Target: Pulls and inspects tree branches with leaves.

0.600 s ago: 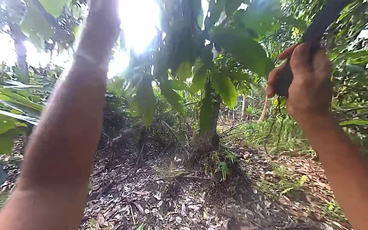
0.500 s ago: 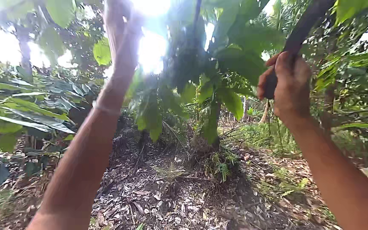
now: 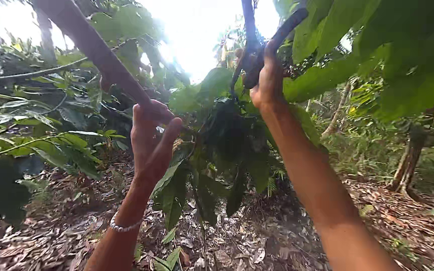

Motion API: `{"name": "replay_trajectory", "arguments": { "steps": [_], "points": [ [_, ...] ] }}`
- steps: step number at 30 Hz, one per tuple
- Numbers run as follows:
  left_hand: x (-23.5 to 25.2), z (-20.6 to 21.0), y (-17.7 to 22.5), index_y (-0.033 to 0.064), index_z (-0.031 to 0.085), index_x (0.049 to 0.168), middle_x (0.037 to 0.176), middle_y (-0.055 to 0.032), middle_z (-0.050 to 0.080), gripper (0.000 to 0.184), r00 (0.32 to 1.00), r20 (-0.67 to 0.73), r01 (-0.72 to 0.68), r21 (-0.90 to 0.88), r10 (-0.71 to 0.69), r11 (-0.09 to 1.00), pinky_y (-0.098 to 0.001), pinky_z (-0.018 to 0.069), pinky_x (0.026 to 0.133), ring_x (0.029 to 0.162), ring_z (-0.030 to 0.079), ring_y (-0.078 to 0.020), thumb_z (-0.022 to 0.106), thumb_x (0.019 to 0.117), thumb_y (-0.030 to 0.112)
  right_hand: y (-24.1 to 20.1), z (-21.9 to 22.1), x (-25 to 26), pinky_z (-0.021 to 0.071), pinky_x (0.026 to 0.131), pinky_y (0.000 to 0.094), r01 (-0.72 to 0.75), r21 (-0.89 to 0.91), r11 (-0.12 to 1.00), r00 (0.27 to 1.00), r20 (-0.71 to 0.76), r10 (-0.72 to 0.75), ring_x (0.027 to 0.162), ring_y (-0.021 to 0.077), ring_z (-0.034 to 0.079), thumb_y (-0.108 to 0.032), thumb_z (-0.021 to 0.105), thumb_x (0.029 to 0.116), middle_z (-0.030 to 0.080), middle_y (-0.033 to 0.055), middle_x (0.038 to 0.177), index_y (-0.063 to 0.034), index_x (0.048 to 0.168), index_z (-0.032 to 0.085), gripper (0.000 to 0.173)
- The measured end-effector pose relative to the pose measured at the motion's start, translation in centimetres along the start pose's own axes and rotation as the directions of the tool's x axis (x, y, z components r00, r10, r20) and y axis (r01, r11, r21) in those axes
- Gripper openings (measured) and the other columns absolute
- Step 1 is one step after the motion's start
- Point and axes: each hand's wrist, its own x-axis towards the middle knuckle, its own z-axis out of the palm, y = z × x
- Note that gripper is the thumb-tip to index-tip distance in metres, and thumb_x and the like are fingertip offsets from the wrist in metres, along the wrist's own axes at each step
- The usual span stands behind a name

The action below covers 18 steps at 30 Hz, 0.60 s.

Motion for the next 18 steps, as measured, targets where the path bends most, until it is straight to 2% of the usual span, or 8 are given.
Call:
{"name": "replay_trajectory", "arguments": {
  "steps": [3, 6, 8, 11, 14, 16, 17, 18],
  "points": [
    [0.0, -0.9, -0.6, 0.0009, 0.044, 0.13, 0.114, 0.0009, 0.063, 0.041, 0.999, -0.03, 0.036, -0.034, -0.037, 0.999, -0.0309, 0.0538, 0.098, 0.108, 0.063, -0.0088, 0.061, 0.0977, 0.02, 2.1, -0.3, -2.1, 0.0591, 0.085, 0.034, 0.029, 0.005, 1.0, 0.998, 0.05, -0.029, 0.099, 0.0201, 0.072, -0.03, 0.02, 0.1148, 0.073, 0.0141, 0.107, 0.0032, 0.125, 0.054, 0.049],
    [-0.9, 0.7, -0.1, -0.0022, 0.035, 0.146, 0.14, -0.0084, 0.055, 0.06, 0.961, -0.249, 0.116, -0.023, -0.118, 0.993, -0.0316, 0.0503, 0.104, 0.128, 0.056, -0.0134, 0.059, 0.0979, 0.022, 2.9, -1.4, -5.0, 0.0593, 0.095, 0.0402, 0.089, 0.031, 0.995, 0.994, 0.061, -0.091, 0.105, 0.0246, 0.072, -0.027, 0.02, 0.1142, 0.072, 0.0164, 0.104, 0.002, 0.111, 0.052, 0.043],
    [-2.4, 3.0, -0.3, -0.0086, 0.029, 0.149, 0.152, -0.0176, 0.044, 0.065, 0.949, -0.316, 0.038, 0.103, -0.004, 0.994, -0.0343, 0.0441, 0.11, 0.139, 0.045, -0.0179, 0.057, 0.0998, 0.023, 2.8, -1.9, -6.3, 0.0585, 0.097, 0.0407, 0.088, 0.065, 0.994, 0.994, 0.06, -0.092, 0.106, 0.025, 0.072, -0.025, 0.019, 0.1139, 0.073, 0.0169, 0.105, 0.0009, 0.108, 0.051, 0.042],
    [-2.1, 7.2, -2.6, -0.0122, 0.039, 0.144, 0.148, -0.0256, 0.046, 0.059, 0.991, -0.094, -0.08, 0.141, 0.094, 0.987, -0.0383, 0.0432, 0.113, 0.139, 0.046, -0.024, 0.059, 0.0991, 0.02, 1.9, -2.7, -6.5, 0.0579, 0.099, 0.0403, 0.068, 0.062, 0.996, 0.994, 0.084, -0.073, 0.107, 0.0256, 0.073, -0.025, 0.016, 0.1142, 0.074, 0.0187, 0.105, 0.002, 0.109, 0.051, 0.044],
    [2.6, 11.5, -4.5, -0.0063, 0.037, 0.151, 0.15, -0.024, 0.046, 0.07, 0.984, 0.169, 0.038, 0.078, -0.051, 0.996, -0.0393, 0.0419, 0.115, 0.141, 0.045, -0.0265, 0.065, 0.0915, 0.017, 0.8, -3.4, -6.2, 0.0582, 0.098, 0.0392, 0.061, -0.01, 0.998, 0.994, 0.09, -0.06, 0.105, 0.0252, 0.073, -0.02, 0.016, 0.1133, 0.074, 0.0193, 0.105, 0.005, 0.114, 0.052, 0.043],
    [5.7, 14.0, -5.7, -0.0033, 0.045, 0.145, 0.138, -0.0162, 0.059, 0.059, 0.957, 0.281, 0.075, -0.013, -0.068, 0.997, -0.0351, 0.0507, 0.104, 0.127, 0.058, -0.0188, 0.064, 0.0929, 0.017, 0.4, -3.7, -6.0, 0.058, 0.098, 0.0406, 0.04, -0.012, 0.999, 0.998, 0.05, -0.039, 0.106, 0.0269, 0.072, -0.017, 0.019, 0.1131, 0.072, 0.0208, 0.106, 0.0075, 0.119, 0.052, 0.042],
    [6.6, 15.1, -6.3, -0.0021, 0.056, 0.132, 0.12, -0.0101, 0.068, 0.042, 0.949, 0.31, 0.079, -0.082, -0.05, 0.993, -0.0316, 0.0559, 0.093, 0.108, 0.066, -0.0125, 0.062, 0.0949, 0.017, 0.4, -3.9, -5.8, 0.0583, 0.097, 0.0426, 0.034, -0.006, 0.999, 0.999, 0.016, -0.034, 0.106, 0.0284, 0.071, -0.016, 0.022, 0.1125, 0.071, 0.0215, 0.105, 0.0083, 0.118, 0.054, 0.041],
    [7.0, 16.1, -6.8, 0.0006, 0.065, 0.113, 0.097, -0.0021, 0.07, 0.023, 0.941, 0.336, 0.091, -0.156, -0.034, 0.984, -0.0273, 0.0559, 0.08, 0.087, 0.066, -0.0058, 0.058, 0.0977, 0.016, 0.2, -3.9, -5.7, 0.059, 0.094, 0.0433, 0.027, -0.003, 1.0, 0.999, -0.022, -0.027, 0.103, 0.0286, 0.071, -0.014, 0.024, 0.1116, 0.069, 0.021, 0.102, 0.008, 0.115, 0.056, 0.038]
  ]
}}
